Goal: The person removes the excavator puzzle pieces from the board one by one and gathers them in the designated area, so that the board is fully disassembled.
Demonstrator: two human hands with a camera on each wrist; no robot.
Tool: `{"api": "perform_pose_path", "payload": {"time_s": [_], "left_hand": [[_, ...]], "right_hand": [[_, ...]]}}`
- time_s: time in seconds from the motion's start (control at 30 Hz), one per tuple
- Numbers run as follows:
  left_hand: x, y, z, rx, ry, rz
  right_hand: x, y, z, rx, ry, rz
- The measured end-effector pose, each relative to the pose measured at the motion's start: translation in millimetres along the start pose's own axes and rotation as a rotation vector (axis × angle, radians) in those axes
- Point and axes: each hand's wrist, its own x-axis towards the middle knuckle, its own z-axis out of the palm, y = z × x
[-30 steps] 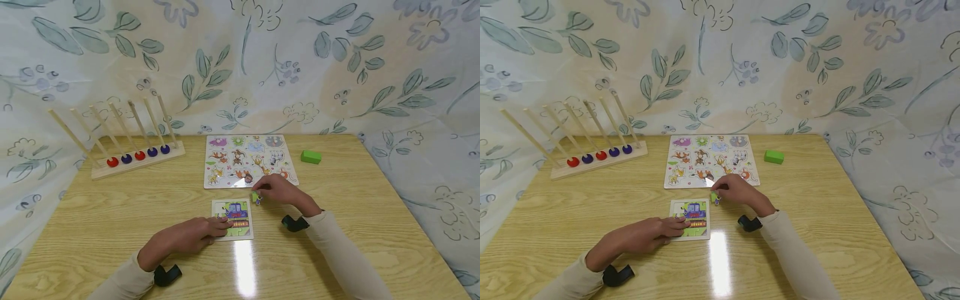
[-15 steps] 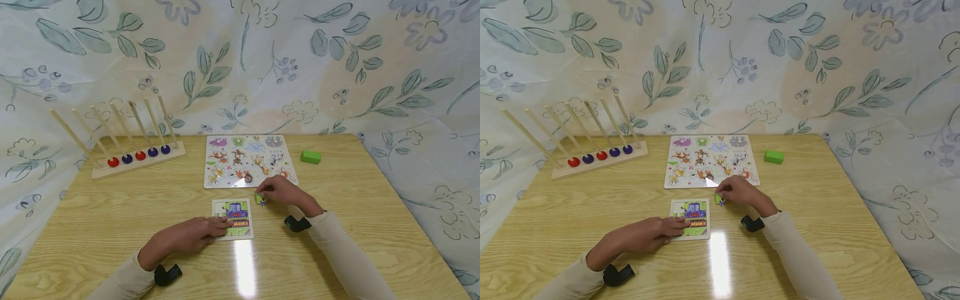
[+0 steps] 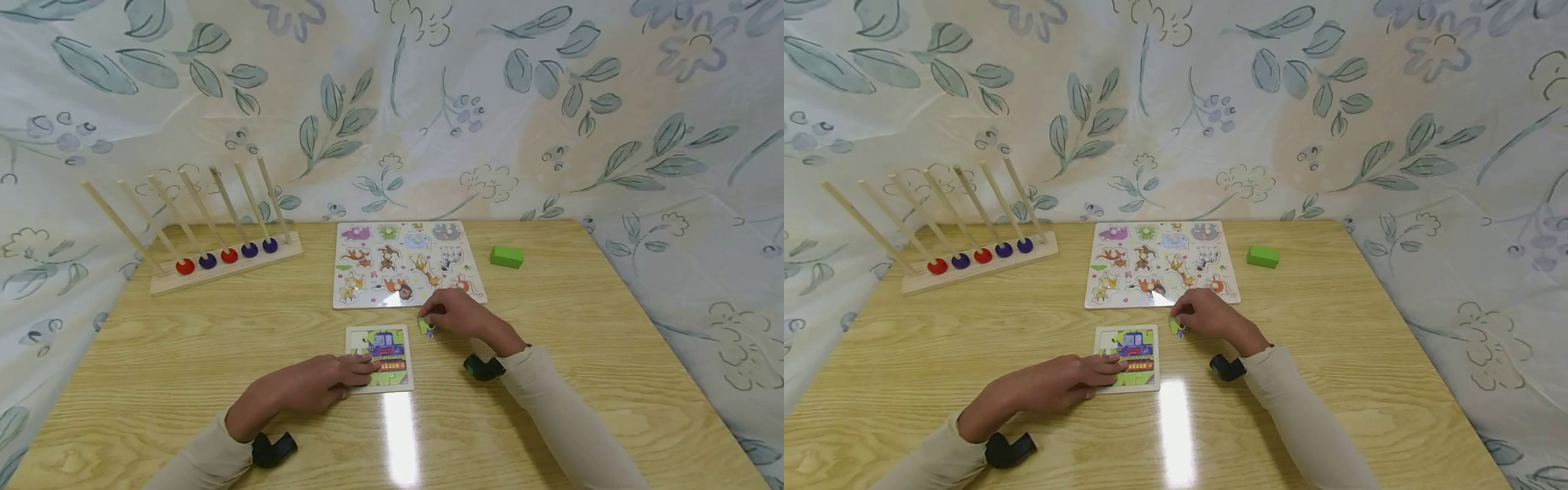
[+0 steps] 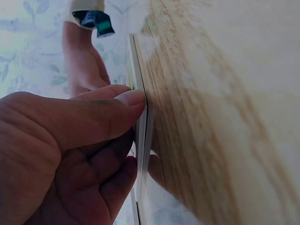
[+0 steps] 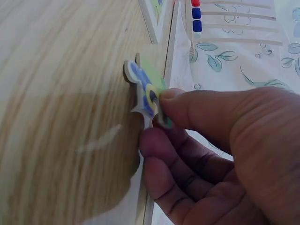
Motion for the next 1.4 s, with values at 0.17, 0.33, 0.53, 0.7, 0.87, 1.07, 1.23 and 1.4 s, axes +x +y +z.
{"api": "perform_pose_path", "payload": {"time_s": [0.17, 0.33, 0.53, 0.7, 0.87, 1.07, 1.23, 1.4], "left_hand": [[0.3, -0.5, 1.3, -0.021, -0.01, -0.033], [0.6, -1.2, 1.6, -0.023, -0.014, -0.03], [0.7, -1.4, 1.8, -0.026, -0.015, -0.03], [0.0, -2.3, 1.9, 0.004, 0.0, 0.006], [-0.5, -1.9, 0.7, 0.001, 0.0, 0.011], [0.2, -0.9, -0.5, -0.001, -0.012, 0.002], [0.1, -0.8, -1.2, -0.014, -0.015, -0.007], [0.6, -1.4, 0.6, -0.015, -0.007, -0.008]], "right_hand": [[-1.7, -1, -3, -0.034, 0.011, -0.026], [1.1, -6, -4, -0.062, 0.024, -0.084], [6.8, -15, 2, -0.058, 0.004, -0.132], [12.1, -25, 7, -0.062, -0.014, -0.157], [19.3, -34, 13, -0.051, -0.025, -0.2], [24.7, -43, 20, -0.052, -0.048, -0.221], [29.2, -49, 27, -0.069, -0.074, -0.232], [33.0, -53, 34, -0.068, -0.103, -0.243]]}}
